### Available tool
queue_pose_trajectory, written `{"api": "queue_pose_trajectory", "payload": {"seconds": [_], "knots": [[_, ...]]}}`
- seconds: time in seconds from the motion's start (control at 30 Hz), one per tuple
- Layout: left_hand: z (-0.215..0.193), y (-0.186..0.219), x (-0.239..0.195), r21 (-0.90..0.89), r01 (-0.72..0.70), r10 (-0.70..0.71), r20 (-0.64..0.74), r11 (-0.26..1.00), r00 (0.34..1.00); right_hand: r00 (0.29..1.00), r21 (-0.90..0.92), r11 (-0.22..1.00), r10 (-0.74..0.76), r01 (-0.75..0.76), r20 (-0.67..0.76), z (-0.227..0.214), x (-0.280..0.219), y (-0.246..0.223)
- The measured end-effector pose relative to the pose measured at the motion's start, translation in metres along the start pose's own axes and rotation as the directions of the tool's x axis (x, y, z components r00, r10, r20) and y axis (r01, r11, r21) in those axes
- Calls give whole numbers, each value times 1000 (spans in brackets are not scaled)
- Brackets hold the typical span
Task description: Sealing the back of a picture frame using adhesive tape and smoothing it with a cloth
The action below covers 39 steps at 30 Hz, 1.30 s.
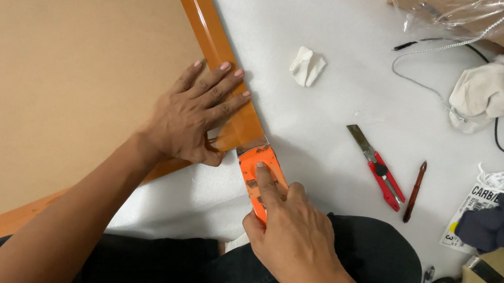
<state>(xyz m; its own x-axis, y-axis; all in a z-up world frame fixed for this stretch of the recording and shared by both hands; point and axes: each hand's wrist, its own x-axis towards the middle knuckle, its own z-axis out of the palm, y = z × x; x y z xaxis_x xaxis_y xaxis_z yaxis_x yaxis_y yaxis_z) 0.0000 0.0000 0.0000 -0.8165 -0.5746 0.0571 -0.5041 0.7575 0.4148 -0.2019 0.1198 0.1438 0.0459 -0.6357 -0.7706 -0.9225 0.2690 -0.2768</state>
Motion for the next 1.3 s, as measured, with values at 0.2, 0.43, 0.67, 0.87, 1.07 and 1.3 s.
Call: {"api": "queue_pose_trajectory", "payload": {"seconds": [0.2, 0.43, 0.67, 0.87, 1.07, 1.3], "knots": [[-4, 3, 1, 7, 6, -6, 5, 1000, 1000, 995, -7, 999, -47, 47, -89, 11, 1, 5], [-3, 3, 1, 22, 11, -12, 36, 1000, 999, 996, 10, 999, -49, 49, -71, 7, 3, 4], [0, 1, -1, 13, 14, -14, 26, 1000, 1000, 994, -27, 998, -58, 56, -91, 6, 5, 3], [-10, 7, 4, -66, 66, -63, 47, 996, 997, 996, -33, 999, -26, 24, -79, 8, 6, 2], [0, 31, 6, -60, 246, -249, -41, 967, 968, 997, -22, 999, 24, -25, -67, 3, 8, -6], [6, 30, 8, -43, 294, -294, 9, 955, 956, 996, -18, 1000, 20, -22, -86, 4, 7, -7]]}}
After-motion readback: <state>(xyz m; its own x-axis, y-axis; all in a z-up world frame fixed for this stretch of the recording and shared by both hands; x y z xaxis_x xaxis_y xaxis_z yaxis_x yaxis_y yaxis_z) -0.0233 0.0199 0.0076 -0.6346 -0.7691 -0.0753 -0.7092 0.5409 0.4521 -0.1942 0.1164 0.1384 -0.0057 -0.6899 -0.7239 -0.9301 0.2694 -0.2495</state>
